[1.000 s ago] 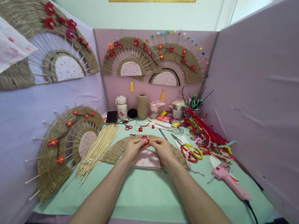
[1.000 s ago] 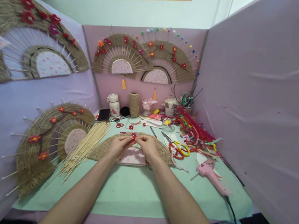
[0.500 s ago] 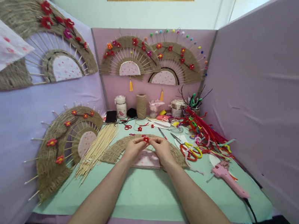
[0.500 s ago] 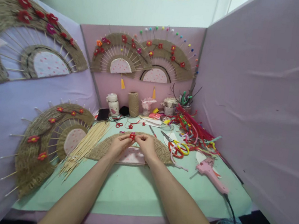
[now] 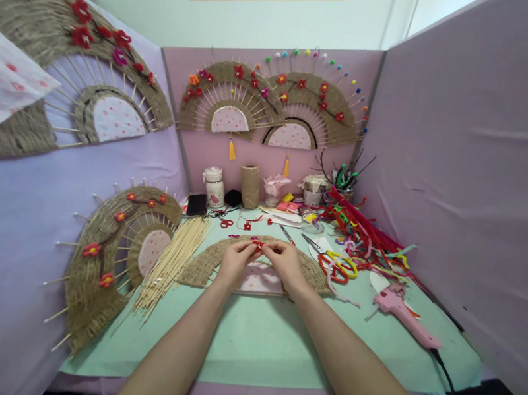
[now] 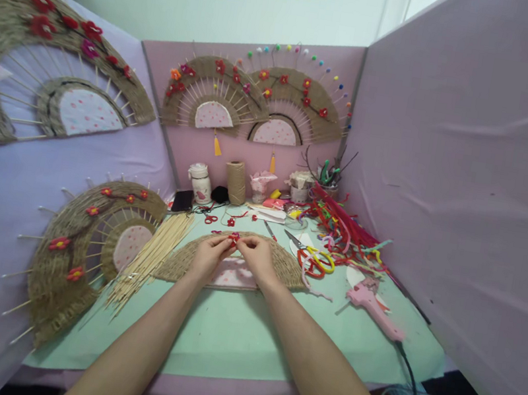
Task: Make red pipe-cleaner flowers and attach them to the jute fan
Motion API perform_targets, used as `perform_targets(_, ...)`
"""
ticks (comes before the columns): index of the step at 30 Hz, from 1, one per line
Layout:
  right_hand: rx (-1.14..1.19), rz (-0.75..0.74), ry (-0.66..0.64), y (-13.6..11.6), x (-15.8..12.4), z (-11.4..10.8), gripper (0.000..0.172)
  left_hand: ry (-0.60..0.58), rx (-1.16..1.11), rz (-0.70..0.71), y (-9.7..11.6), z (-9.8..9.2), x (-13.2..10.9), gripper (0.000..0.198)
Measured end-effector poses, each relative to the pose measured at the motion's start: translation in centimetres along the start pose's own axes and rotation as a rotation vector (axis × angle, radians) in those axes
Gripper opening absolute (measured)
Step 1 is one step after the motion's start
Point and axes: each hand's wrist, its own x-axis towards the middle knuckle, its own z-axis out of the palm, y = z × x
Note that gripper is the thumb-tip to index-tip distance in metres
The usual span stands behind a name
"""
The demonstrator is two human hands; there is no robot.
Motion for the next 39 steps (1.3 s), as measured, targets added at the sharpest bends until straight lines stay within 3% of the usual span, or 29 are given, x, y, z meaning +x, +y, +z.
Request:
perform_targets(19, 0.039, -0.013, -0.112, 0.2, 0.2, -0.5, 0.022, -0.080, -0.064, -0.078, 1.7, 0.2, -0.9, 0.015)
perform_targets(27, -0.149, -0.164, -0.017, -0.2, 0.8, -1.8, 0.021, -0.074, 0.059, -0.021, 1.0, -0.4, -0.1, 0.017)
perform_targets(31, -0.258, -0.270, -0.040, -0.3, 0.7, -1.8, 0.015, -0.071, 0.181, 0.039, 0.6, -0.5, 0.1, 0.018)
perform_targets(39, -0.374, -0.327, -0.085, -0.3, 0.3, -1.6, 0.013, -0.068, 0.396, 0.184, 0.2, -0.3, -0.2, 0.020)
